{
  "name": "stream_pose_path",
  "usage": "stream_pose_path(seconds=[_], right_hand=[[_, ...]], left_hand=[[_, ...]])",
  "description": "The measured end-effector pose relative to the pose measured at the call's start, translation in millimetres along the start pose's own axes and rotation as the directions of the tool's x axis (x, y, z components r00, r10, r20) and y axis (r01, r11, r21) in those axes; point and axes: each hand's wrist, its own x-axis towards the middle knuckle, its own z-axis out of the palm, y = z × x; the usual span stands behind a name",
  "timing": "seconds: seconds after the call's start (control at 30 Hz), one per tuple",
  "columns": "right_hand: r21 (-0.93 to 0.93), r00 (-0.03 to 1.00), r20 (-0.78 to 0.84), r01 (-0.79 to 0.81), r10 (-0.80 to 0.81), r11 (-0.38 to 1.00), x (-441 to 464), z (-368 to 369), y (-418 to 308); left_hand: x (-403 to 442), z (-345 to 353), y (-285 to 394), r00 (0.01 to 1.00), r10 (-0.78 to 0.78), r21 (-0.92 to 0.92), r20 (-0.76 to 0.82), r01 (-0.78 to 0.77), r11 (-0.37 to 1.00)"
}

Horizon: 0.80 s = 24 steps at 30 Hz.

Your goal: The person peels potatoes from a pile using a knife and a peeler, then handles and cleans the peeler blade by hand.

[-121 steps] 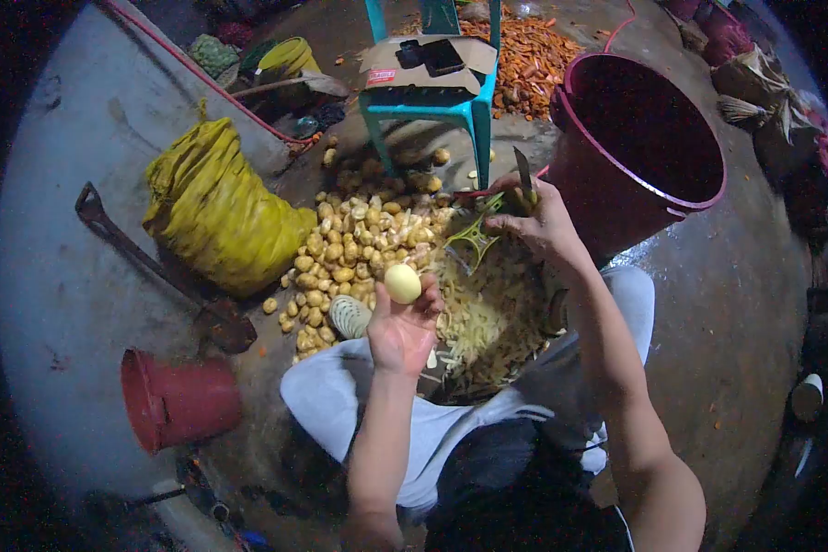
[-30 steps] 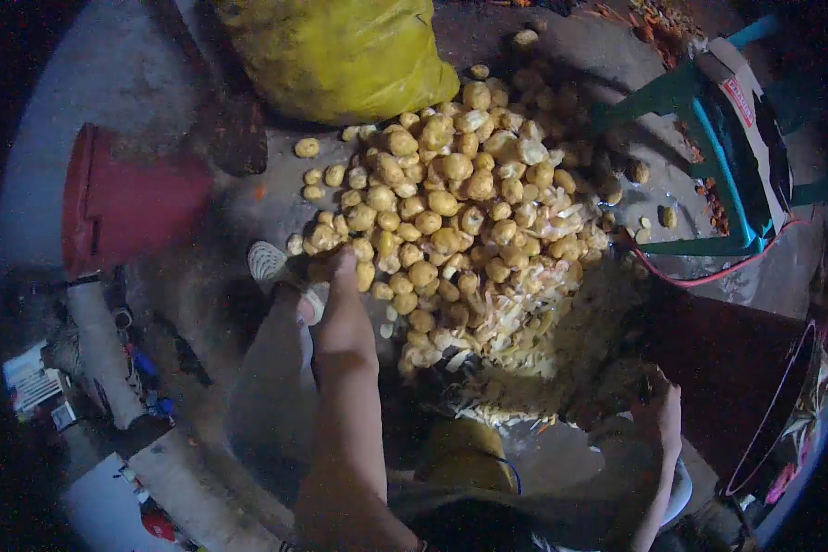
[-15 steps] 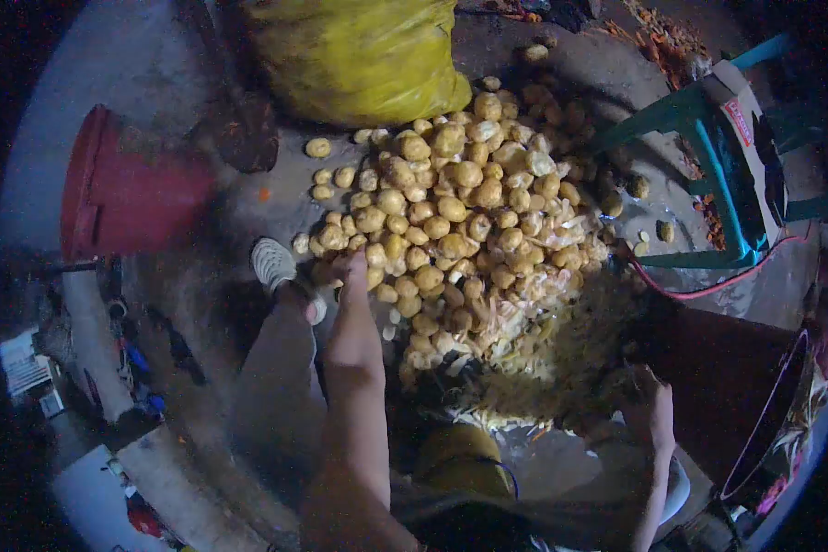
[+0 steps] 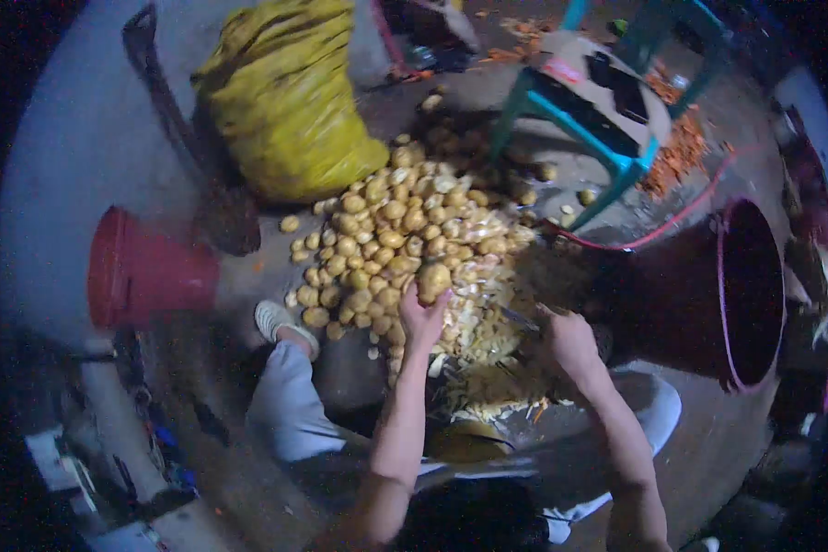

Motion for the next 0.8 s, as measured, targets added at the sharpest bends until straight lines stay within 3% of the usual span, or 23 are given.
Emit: stream_pose_path(seconds=[0.03,0.07,0.13,0.2,0.27,0.4,0.47,0.5,0.6,0.67,0.73,0.77,0.8], right_hand=[[-0.020,0.997,-0.007,0.073,-0.073,0.997,-4,-20,-11],[-0.001,0.999,-0.004,0.038,-0.038,0.999,-8,-40,-25],[0.026,0.997,-0.078,0.029,-0.027,0.999,-17,-54,-33],[0.015,0.985,-0.147,0.095,-0.092,0.995,-29,-61,-36],[0.031,0.981,-0.173,0.096,-0.089,0.995,-41,-64,-37],[0.082,0.951,-0.273,0.171,-0.143,0.982,-61,-74,-39],[0.098,0.947,-0.287,0.178,-0.143,0.979,-69,-77,-42],[0.104,0.965,-0.238,0.142,-0.114,0.984,-76,-85,-45],[0.093,0.967,-0.249,0.078,-0.053,0.993,-63,-73,-18],[0.178,0.939,-0.332,-0.030,0.089,0.984,-54,-67,14],[0.245,0.931,-0.343,-0.039,0.125,0.969,-53,-72,19],[0.225,0.935,-0.339,-0.026,0.103,0.974,-56,-69,18],[0.203,0.939,-0.334,-0.012,0.080,0.979,-61,-71,14]], left_hand=[[-12,8,16,0.997,-0.002,0.018,0.072,0.001,1.000],[-24,17,32,0.989,-0.004,0.037,0.145,-0.001,0.999],[-47,34,57,0.968,0.235,-0.062,0.089,-0.230,0.971],[-70,34,82,0.961,0.255,0.028,0.105,-0.260,0.965],[-82,33,99,0.918,0.367,0.099,0.149,-0.384,0.918],[-102,30,129,0.912,0.377,0.123,0.160,-0.397,0.910],[-111,29,137,0.921,0.383,-0.002,0.071,-0.384,0.923],[-117,24,152,0.886,0.450,0.160,0.107,-0.462,0.872],[-132,22,163,0.912,0.384,0.095,0.143,-0.399,0.912],[-136,19,166,0.904,0.400,0.075,0.154,-0.414,0.907],[-134,17,180,0.903,0.404,0.034,0.145,-0.413,0.910],[-135,12,184,0.851,0.512,0.215,0.117,-0.525,0.823],[-130,8,185,0.850,0.513,0.216,0.117,-0.526,0.823]])
